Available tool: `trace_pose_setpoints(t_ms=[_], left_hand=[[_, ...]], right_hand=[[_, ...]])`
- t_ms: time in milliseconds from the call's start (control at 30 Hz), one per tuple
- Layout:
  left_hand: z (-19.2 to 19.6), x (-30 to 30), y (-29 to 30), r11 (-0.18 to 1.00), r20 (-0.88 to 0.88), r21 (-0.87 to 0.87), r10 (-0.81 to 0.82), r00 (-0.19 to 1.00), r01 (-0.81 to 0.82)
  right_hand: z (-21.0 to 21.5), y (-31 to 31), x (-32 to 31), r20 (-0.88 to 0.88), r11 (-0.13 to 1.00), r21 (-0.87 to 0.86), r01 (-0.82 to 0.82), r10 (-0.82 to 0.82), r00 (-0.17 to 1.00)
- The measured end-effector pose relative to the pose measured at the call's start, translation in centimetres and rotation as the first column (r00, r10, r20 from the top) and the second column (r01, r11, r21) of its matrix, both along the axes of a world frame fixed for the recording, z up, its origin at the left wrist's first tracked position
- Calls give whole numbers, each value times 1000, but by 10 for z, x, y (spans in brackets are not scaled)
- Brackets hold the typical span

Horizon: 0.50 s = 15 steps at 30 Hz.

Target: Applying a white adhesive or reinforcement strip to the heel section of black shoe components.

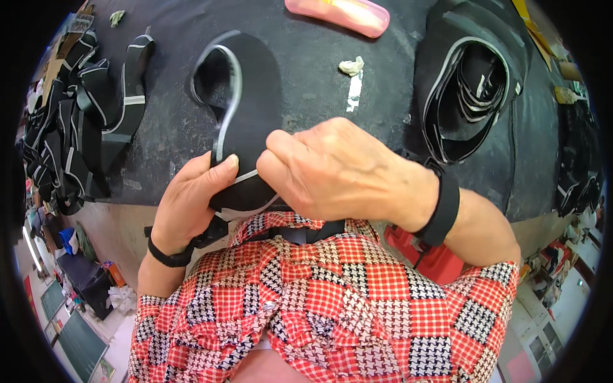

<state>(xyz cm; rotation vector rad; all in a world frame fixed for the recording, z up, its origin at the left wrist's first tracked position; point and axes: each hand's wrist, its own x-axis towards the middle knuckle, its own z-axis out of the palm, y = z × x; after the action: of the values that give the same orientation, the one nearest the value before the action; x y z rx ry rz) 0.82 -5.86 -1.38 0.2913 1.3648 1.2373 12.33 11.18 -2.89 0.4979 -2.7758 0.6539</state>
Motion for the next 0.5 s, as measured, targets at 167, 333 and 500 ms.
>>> trace_pose_setpoints(t_ms=[167,333,500], left_hand=[[-14,19,14,997,-81,-12,77,994,-78],[-50,25,20,997,-378,59,-27,925,53],[-43,28,57,950,203,-181,290,935,-255]], right_hand=[[-16,3,-3,-62,978,196,69,-57,996],[-10,2,3,58,997,54,-47,44,997],[7,-15,19,291,862,-494,-109,282,914]])
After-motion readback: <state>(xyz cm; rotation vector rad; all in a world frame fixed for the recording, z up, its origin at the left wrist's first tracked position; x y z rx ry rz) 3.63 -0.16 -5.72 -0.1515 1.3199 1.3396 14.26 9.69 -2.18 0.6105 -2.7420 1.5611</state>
